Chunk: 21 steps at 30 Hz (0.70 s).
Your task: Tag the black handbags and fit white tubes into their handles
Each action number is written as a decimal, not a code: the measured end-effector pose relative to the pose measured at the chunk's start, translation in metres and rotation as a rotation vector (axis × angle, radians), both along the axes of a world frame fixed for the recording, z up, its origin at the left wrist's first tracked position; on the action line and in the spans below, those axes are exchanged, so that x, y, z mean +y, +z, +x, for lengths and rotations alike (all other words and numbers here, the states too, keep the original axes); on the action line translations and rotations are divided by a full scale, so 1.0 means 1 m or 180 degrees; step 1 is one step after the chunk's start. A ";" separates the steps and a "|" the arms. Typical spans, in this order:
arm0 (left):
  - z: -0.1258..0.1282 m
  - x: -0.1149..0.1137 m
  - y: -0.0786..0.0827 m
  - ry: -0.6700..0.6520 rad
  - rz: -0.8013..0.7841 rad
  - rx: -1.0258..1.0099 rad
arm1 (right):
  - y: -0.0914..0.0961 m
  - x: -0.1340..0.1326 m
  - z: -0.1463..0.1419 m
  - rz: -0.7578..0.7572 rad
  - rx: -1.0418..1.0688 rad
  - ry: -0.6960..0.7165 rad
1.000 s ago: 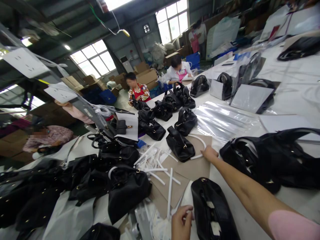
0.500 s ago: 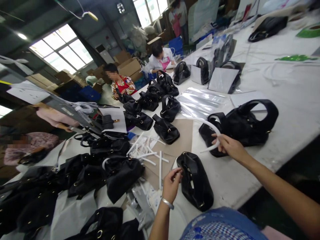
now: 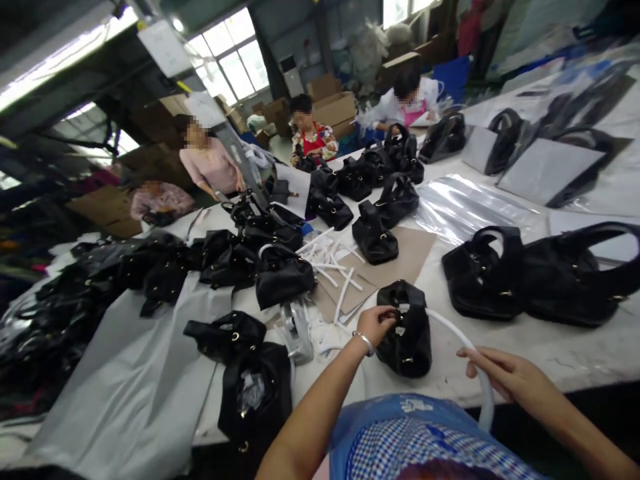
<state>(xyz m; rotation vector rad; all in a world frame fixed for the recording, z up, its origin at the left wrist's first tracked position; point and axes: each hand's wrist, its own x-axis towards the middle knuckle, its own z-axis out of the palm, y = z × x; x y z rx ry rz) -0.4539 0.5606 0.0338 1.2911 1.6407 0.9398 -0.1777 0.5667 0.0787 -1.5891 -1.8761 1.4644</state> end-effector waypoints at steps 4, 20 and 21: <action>0.004 0.008 -0.014 0.0112 0.0403 0.0204 | 0.004 0.001 -0.015 0.0072 -0.0442 0.0400; 0.025 0.039 -0.004 -0.0161 0.1211 0.0968 | -0.018 -0.022 -0.041 0.0828 -0.0480 0.0085; 0.025 0.039 -0.005 -0.0145 0.1124 0.1062 | -0.020 -0.021 -0.042 0.0825 -0.0440 0.0074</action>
